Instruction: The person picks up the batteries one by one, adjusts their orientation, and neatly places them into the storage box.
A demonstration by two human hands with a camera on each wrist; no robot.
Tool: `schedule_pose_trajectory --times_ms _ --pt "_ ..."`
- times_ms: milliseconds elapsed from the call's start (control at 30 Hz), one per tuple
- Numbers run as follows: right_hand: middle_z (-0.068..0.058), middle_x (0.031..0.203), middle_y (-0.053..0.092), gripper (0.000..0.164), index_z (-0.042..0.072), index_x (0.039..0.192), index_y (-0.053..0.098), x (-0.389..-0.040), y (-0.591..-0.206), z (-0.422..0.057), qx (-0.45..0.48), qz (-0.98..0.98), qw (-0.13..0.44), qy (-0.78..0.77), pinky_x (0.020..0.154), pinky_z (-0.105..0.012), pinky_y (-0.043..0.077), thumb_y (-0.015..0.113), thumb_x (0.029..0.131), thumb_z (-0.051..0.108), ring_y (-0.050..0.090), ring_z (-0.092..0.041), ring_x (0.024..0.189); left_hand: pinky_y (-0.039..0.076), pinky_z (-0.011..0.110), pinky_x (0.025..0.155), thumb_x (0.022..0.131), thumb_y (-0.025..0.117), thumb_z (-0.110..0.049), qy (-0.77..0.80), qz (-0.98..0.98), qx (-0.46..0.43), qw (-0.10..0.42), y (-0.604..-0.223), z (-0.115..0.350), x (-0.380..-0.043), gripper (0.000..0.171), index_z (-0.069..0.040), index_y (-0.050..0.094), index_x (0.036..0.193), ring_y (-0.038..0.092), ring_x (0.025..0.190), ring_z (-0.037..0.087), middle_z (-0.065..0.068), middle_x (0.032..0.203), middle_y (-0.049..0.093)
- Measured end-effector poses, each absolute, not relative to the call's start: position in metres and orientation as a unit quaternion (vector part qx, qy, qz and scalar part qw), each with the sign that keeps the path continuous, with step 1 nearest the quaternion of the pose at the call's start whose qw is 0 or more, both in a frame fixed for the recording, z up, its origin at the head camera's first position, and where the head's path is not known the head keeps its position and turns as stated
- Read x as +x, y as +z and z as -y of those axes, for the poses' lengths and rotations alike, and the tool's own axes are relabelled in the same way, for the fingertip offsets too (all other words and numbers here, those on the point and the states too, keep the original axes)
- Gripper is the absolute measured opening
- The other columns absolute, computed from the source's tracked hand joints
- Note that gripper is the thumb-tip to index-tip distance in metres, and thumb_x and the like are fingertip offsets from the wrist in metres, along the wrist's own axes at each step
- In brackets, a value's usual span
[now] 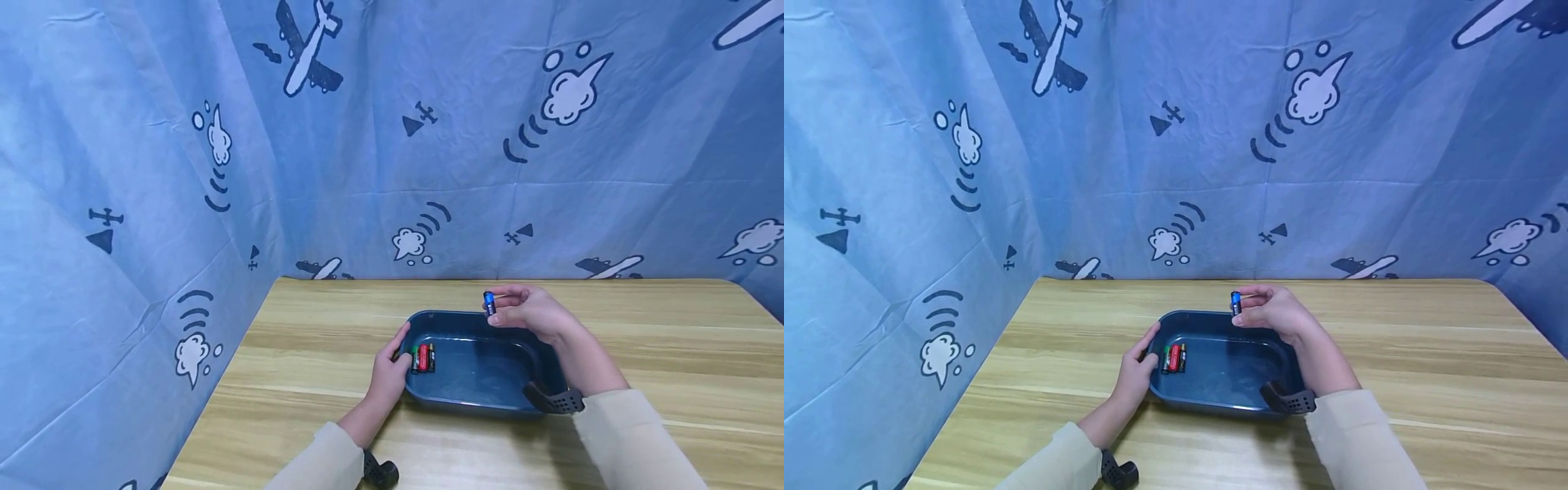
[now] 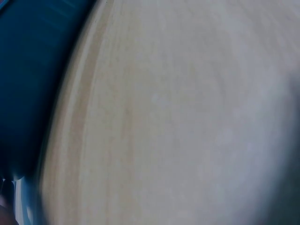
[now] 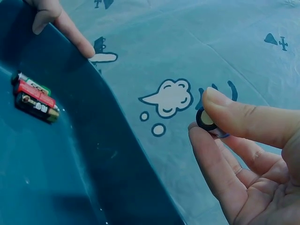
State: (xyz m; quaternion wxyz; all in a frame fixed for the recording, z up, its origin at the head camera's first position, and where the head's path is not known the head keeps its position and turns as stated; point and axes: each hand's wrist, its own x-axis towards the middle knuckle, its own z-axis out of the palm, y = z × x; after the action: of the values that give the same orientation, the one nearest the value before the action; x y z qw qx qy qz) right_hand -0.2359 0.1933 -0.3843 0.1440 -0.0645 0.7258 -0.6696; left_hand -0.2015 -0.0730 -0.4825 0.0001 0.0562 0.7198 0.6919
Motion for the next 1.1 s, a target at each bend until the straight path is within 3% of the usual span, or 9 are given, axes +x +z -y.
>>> schedule_pose_trajectory --times_ms 267,400,633,1100 --pt "-0.006 0.093 0.063 0.062 -0.018 0.127 0.035 -0.238 -0.387 -0.188 -0.074 -0.715 0.147 -0.679 0.075 -0.031 0.055 0.068 0.076 -0.005 0.065 -0.014 0.08 0.031 0.037 0.102 0.086 0.04 0.005 0.692 -0.719 0.056 0.004 -0.483 0.073 -0.201 0.057 -0.015 0.044 0.139 0.026 0.135 0.023 0.004 0.147 0.034" --pt "-0.008 0.095 0.062 0.062 -0.017 0.127 0.036 -0.238 -0.387 -0.185 -0.069 -0.719 0.148 -0.676 0.075 -0.031 0.055 0.069 0.076 -0.004 0.064 -0.014 0.081 0.029 0.036 0.104 0.084 0.041 0.007 0.704 -0.708 0.062 0.002 -0.482 0.074 -0.201 0.056 -0.01 0.045 0.138 0.028 0.134 0.022 0.004 0.145 0.037" --pt "-0.008 0.096 0.062 0.063 -0.013 0.128 0.039 -0.24 -0.388 -0.181 -0.053 -0.728 0.155 -0.665 0.076 -0.031 0.054 0.072 0.075 0.0 0.064 -0.017 0.081 0.028 0.041 0.103 0.082 0.04 0.009 0.711 -0.698 0.083 -0.003 -0.461 0.075 -0.191 0.054 0.003 0.043 0.136 0.029 0.133 0.029 0.014 0.143 0.037" --pt "-0.01 0.096 0.06 0.064 -0.013 0.128 0.039 -0.241 -0.39 -0.169 -0.047 -0.719 0.161 -0.675 0.077 -0.032 0.054 0.072 0.074 -0.002 0.063 -0.016 0.081 0.028 0.038 0.104 0.083 0.04 0.009 0.704 -0.706 0.076 0.001 -0.456 0.074 -0.189 0.054 0.002 0.043 0.136 0.029 0.133 0.028 0.013 0.143 0.037"
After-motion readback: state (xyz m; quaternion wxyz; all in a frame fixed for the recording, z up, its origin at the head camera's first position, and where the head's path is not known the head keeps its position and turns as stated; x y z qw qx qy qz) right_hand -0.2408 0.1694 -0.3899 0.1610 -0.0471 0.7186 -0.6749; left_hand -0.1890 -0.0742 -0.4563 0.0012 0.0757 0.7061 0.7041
